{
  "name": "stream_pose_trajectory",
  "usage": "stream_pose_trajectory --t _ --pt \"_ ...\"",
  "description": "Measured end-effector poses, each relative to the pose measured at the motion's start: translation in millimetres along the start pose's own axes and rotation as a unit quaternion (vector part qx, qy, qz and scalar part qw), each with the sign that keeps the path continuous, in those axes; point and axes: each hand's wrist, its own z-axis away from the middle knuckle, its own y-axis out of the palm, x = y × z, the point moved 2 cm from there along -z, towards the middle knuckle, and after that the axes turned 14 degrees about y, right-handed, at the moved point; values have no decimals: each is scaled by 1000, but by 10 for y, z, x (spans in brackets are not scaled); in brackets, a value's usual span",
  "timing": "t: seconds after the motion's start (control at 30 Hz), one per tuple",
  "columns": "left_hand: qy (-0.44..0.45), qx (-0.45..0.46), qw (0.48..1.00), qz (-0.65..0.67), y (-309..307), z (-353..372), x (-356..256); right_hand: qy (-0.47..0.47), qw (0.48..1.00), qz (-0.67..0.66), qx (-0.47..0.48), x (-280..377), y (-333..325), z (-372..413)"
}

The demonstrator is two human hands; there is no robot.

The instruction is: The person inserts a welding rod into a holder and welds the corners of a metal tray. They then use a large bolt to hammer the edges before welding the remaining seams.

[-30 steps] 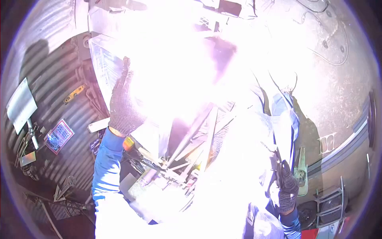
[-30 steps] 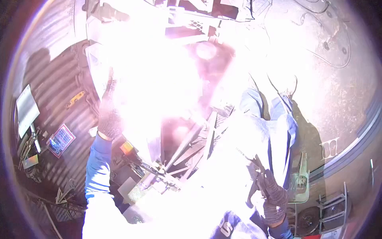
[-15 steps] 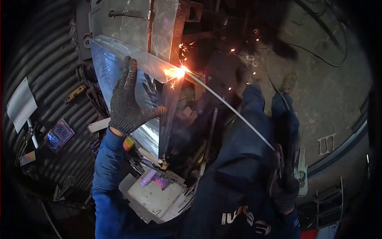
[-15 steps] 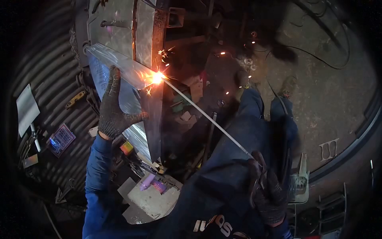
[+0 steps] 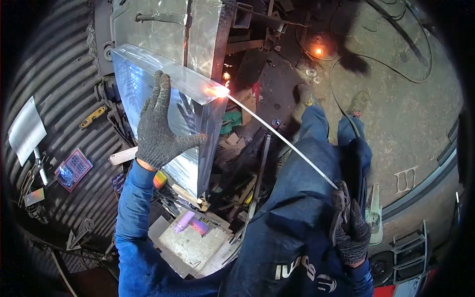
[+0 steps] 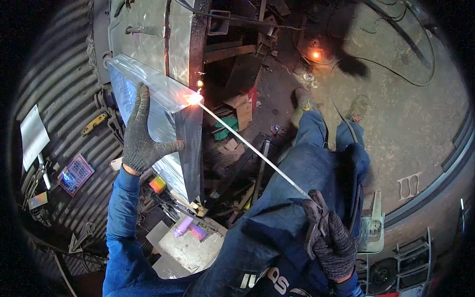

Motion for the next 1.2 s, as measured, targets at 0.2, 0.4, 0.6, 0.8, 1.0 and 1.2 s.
stream_pose_trajectory --t 0.2,0.4,0.6,0.8,1.0,1.2 --pt "8 -6 1000 -19 3 3 -2 -6 1000 -26 5 -16 14 12" --pt "15 -10 1000 -22 -19 -6 -32 0 1000 -5 0 -43 15 30" --pt "10 2 999 -39 34 -17 -16 114 985 -25 130 -102 -75 50" --pt "41 -9 999 -8 -3 -12 2 -69 986 119 -92 116 -13 -64" --pt "36 -17 999 -15 -8 -17 2 8 999 6 -39 -37 -6 20" --pt "9 -4 1000 -26 2 -9 -2 8 1000 -16 -6 49 -23 3"
